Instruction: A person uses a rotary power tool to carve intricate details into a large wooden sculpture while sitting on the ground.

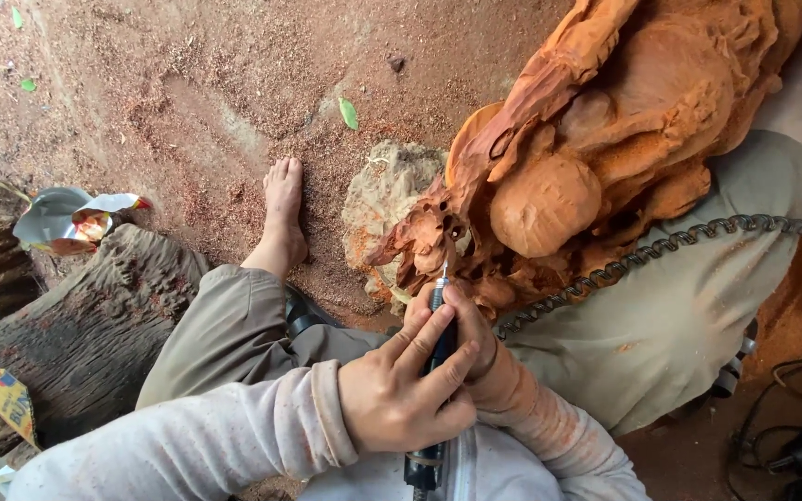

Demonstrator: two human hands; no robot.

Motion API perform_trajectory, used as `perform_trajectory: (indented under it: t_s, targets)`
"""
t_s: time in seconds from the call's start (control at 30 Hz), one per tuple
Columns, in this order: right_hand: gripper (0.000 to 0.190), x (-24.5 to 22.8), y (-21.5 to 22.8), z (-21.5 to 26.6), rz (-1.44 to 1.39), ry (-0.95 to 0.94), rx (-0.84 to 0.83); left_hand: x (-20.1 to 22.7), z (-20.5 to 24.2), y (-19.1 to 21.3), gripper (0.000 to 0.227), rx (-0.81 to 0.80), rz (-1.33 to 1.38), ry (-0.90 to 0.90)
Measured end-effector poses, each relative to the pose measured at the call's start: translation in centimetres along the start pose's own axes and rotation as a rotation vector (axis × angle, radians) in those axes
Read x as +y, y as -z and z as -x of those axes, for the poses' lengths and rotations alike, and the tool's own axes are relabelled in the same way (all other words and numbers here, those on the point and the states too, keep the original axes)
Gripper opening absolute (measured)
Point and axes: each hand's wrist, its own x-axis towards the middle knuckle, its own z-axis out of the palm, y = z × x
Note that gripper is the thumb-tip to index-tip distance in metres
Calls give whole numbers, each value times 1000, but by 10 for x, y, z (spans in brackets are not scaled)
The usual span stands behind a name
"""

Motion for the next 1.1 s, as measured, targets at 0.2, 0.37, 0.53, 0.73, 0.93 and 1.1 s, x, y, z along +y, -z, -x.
perform_trajectory:
  t_s: [0.2,0.37,0.53,0.73,0.93,1.1]
  targets:
    - [37,-1,-5,-22,195,15,100,-2,4,-1,14,-15,4,16]
    - [39,-5,2,-21,78,-39,37,-3,1,3,11,-16,4,-3]
    - [45,-8,7,-24,44,-87,8,-2,3,5,9,-22,-3,-22]
    - [49,-12,7,-5,-196,-143,-74,-1,9,5,9,-54,-32,-48]
    - [47,-13,6,1,-80,-39,-65,0,15,5,8,-39,-16,-31]
    - [43,-25,-4,14,-286,-113,58,4,31,-2,11,-57,-60,-41]
